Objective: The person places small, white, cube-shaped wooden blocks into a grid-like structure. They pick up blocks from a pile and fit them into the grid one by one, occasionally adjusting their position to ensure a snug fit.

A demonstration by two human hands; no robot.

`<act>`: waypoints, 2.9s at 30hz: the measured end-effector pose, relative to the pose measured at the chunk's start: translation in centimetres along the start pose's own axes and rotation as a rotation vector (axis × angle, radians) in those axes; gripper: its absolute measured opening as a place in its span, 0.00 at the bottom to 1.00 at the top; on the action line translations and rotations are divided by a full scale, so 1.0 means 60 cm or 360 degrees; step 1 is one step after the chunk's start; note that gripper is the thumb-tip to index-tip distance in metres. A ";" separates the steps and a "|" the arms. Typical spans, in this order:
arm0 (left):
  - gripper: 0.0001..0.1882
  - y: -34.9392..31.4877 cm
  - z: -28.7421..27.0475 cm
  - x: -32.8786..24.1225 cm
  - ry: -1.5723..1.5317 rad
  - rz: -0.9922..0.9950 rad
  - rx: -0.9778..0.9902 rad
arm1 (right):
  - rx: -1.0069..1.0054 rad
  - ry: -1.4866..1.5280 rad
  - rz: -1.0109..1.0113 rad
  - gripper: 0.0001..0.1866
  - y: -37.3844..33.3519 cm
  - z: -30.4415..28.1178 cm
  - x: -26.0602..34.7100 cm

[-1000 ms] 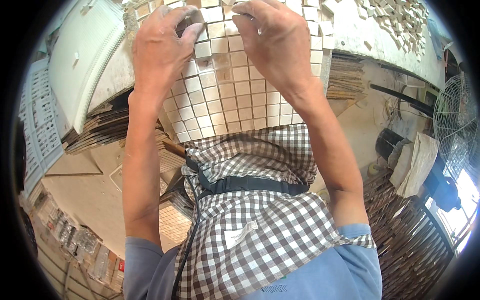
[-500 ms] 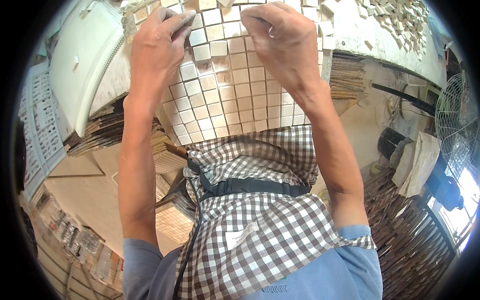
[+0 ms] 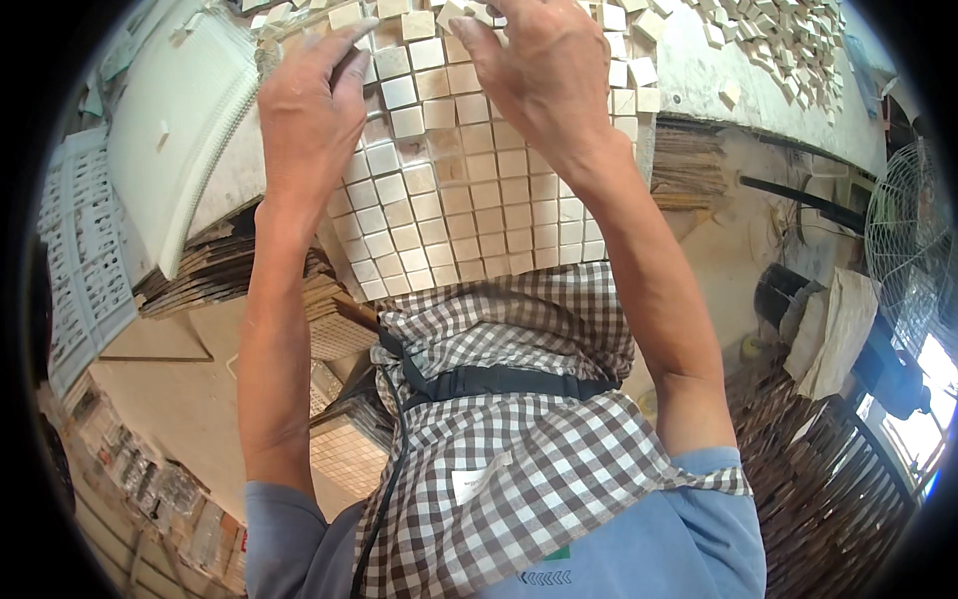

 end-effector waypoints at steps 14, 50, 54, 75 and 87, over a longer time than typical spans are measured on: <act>0.10 -0.048 -0.004 0.004 0.0108 -0.0094 0.0030 | 0.0086 0.0202 -0.0045 0.09 -0.058 0.030 0.009; 0.10 -0.032 0.001 -0.005 0.0066 -0.0090 0.0338 | 0.0166 0.0152 0.0011 0.11 -0.017 0.041 0.029; 0.10 -0.032 -0.001 -0.005 0.0027 -0.0135 0.0367 | 0.0147 0.0132 -0.0032 0.11 -0.014 0.034 0.036; 0.10 -0.076 0.003 0.015 0.0008 0.0239 0.0060 | 0.0062 0.0290 -0.0161 0.07 -0.037 0.042 0.016; 0.11 -0.074 0.010 0.013 -0.0089 0.0086 0.0041 | -0.0032 0.0102 -0.0255 0.08 -0.041 0.045 0.008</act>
Point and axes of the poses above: each hand's wrist, its own y-axis towards the middle knuckle, its own z-axis out of the palm, x = y × z, the point moved 3 cm from there along y, towards the middle knuckle, and after that the axes turned 13 degrees about -z, right-handed, at the moved point
